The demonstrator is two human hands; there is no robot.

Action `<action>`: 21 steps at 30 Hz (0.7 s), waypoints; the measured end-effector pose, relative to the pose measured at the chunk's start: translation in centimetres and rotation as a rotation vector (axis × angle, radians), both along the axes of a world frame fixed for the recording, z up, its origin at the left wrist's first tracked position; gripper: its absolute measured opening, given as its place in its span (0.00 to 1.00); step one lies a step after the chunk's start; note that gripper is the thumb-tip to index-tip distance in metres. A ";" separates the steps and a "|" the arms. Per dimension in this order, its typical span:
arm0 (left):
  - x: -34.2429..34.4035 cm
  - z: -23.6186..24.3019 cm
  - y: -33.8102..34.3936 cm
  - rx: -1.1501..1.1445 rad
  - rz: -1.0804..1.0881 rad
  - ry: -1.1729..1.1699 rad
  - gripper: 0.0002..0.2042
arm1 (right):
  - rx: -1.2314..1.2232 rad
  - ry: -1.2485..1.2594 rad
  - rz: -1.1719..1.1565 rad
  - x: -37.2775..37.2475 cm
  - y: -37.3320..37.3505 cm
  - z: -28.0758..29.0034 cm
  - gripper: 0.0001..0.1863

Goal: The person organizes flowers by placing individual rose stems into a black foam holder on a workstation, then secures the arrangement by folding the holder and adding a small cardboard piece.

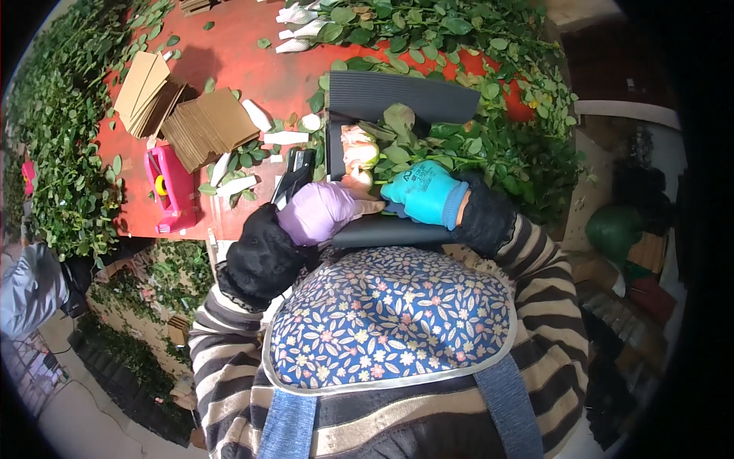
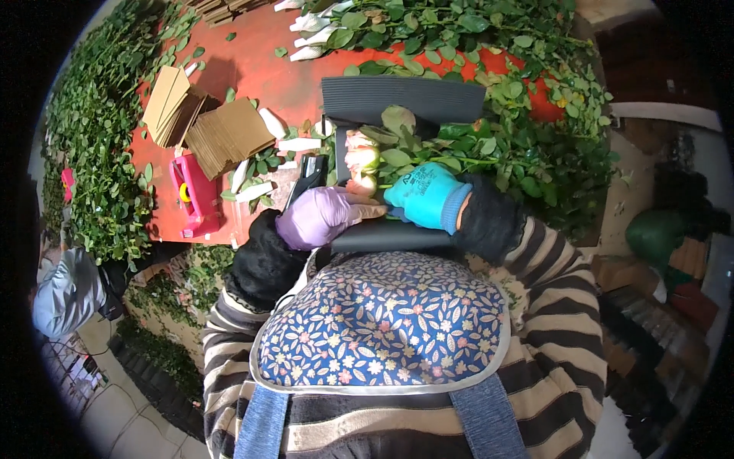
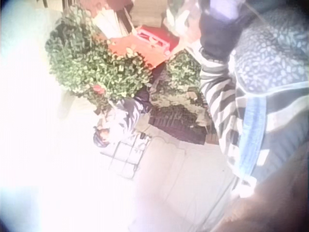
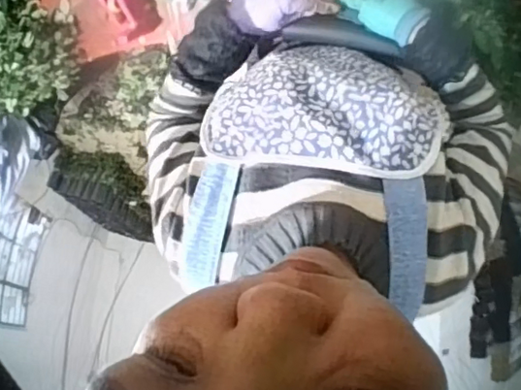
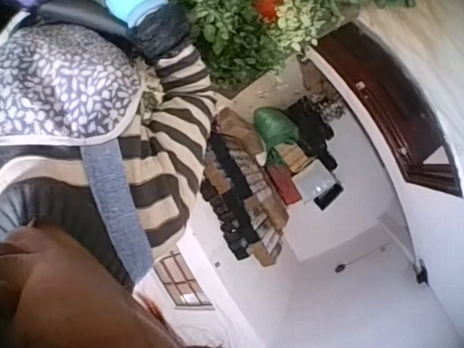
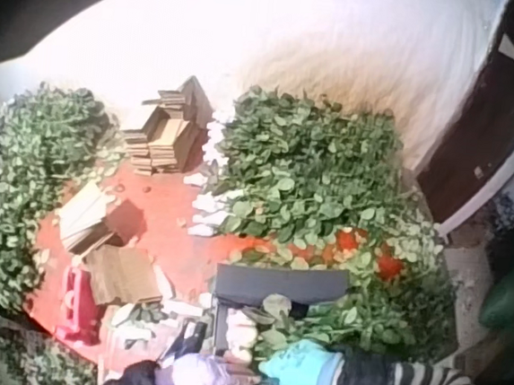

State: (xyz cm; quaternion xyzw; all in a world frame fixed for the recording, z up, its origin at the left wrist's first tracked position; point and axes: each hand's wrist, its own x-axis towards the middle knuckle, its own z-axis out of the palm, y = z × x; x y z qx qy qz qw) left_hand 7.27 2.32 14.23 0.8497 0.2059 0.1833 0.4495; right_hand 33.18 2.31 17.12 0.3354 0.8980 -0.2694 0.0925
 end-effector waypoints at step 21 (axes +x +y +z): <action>1.5 0.2 0.1 0.275 0.112 0.478 0.24 | 0.235 -0.233 -0.104 0.1 0.9 -0.4 0.14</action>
